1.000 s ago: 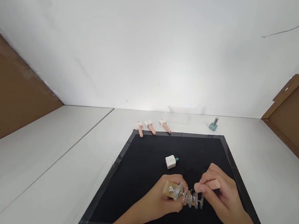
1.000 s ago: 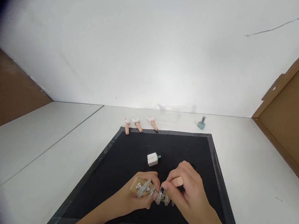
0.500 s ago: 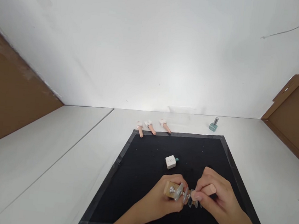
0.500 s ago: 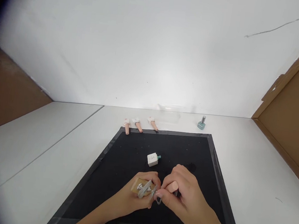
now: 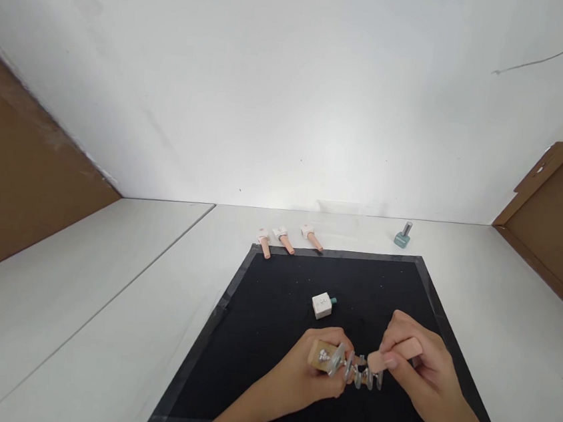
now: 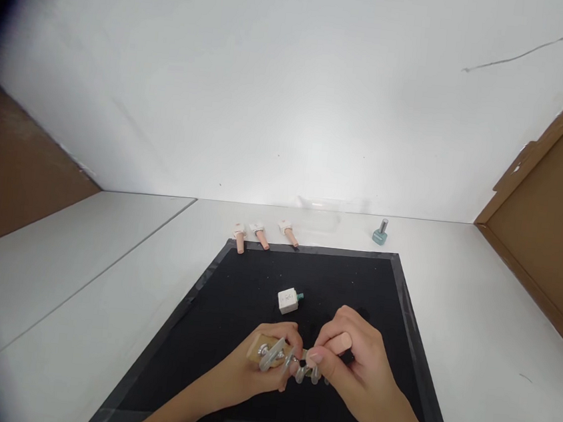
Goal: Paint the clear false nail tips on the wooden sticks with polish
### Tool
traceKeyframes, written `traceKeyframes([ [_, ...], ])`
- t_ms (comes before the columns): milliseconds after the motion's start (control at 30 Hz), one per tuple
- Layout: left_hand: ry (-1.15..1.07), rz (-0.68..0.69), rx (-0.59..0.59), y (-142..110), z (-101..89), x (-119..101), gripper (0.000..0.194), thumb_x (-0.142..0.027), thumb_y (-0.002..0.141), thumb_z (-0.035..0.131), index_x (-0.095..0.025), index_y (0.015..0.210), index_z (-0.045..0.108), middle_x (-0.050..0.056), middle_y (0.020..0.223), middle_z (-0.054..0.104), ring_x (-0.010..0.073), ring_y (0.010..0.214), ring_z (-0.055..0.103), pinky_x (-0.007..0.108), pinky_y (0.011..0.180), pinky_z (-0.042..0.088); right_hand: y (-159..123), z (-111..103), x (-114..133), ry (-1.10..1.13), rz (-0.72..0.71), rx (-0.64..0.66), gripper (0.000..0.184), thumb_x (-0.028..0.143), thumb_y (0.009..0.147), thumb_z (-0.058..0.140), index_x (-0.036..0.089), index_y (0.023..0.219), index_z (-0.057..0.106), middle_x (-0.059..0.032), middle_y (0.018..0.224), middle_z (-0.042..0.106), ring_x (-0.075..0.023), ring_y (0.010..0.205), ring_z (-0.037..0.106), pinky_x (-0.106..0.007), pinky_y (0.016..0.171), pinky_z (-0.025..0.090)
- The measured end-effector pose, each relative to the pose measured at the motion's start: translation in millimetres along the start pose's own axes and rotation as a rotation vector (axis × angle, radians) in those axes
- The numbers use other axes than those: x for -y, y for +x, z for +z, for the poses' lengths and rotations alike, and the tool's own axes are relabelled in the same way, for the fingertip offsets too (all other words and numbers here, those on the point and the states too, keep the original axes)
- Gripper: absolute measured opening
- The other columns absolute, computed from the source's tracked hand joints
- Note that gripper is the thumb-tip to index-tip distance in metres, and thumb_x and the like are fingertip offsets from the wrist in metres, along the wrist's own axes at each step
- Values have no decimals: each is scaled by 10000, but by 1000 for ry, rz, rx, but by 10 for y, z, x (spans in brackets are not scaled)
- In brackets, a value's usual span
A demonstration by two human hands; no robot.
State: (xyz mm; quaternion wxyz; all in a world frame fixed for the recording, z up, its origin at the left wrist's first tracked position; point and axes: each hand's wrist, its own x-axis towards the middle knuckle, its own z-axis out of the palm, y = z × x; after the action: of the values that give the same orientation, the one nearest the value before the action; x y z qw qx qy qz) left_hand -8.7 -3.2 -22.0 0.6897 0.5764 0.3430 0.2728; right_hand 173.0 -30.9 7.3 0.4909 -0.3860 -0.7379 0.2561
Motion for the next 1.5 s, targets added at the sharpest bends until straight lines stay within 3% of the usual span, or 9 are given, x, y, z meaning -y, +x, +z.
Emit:
traceKeyframes([
  [167, 33, 29, 10, 14, -1, -13, 138, -46, 578, 593, -147, 661, 549, -42, 611, 528, 71, 505, 475, 177, 477, 377, 50, 10, 37, 34, -30, 80, 315, 363, 960, 482, 210, 690, 539, 12, 589, 553, -128, 533, 464, -235, 460, 359],
  [333, 77, 46, 12, -3, -4, 30, 163, -11, 562, 590, -145, 649, 563, -45, 624, 517, 69, 529, 465, 172, 491, 368, 8, 18, -4, -46, -19, 15, 255, 302, 948, 512, 208, 714, 549, 9, 622, 532, -127, 547, 468, -234, 471, 373],
  [467, 14, 4, 15, -12, -11, 34, 146, -46, 577, 607, -151, 656, 544, -34, 630, 537, 79, 509, 499, 181, 471, 401, -24, 11, -17, 70, -16, -54, 254, 348, 943, 517, 217, 730, 562, 9, 617, 544, -133, 546, 474, -241, 470, 379],
  [600, -4, -15, -3, -8, -10, 9, 126, -75, 584, 612, -148, 661, 543, -35, 607, 546, 76, 483, 507, 181, 459, 410, 13, 11, 17, 150, -5, 9, 309, 404, 946, 494, 217, 708, 556, 17, 551, 514, -141, 527, 464, -256, 461, 373],
  [867, -11, 14, 1, 12, 14, -30, 109, -83, 601, 603, -149, 656, 535, -32, 607, 556, 71, 474, 499, 179, 457, 411, 68, -8, 65, -42, -98, 79, 270, 328, 969, 465, 216, 732, 529, 10, 571, 538, -133, 517, 460, -242, 431, 357],
  [1167, 129, 68, -21, -2, -10, 15, 156, -25, 581, 578, -156, 663, 556, -40, 639, 519, 71, 525, 477, 169, 476, 366, 48, -5, 33, -124, -100, 33, 247, 272, 949, 498, 213, 713, 541, 2, 579, 543, -143, 523, 475, -253, 446, 393],
  [1367, 23, 18, -9, -16, -8, 13, 132, -62, 583, 608, -153, 655, 545, -42, 617, 528, 76, 493, 503, 183, 471, 398, 33, 25, 18, -134, -77, -31, 229, 274, 943, 506, 214, 726, 548, 4, 593, 536, -143, 525, 479, -250, 442, 381],
  [1500, -138, -3, 27, -31, -19, 0, 201, -162, 610, 720, -155, 670, 528, -37, 610, 547, 70, 481, 513, 189, 481, 440, 10, 45, 10, -21, -30, -173, 232, 323, 937, 525, 218, 735, 570, 17, 585, 523, -129, 505, 457, -238, 438, 357],
])
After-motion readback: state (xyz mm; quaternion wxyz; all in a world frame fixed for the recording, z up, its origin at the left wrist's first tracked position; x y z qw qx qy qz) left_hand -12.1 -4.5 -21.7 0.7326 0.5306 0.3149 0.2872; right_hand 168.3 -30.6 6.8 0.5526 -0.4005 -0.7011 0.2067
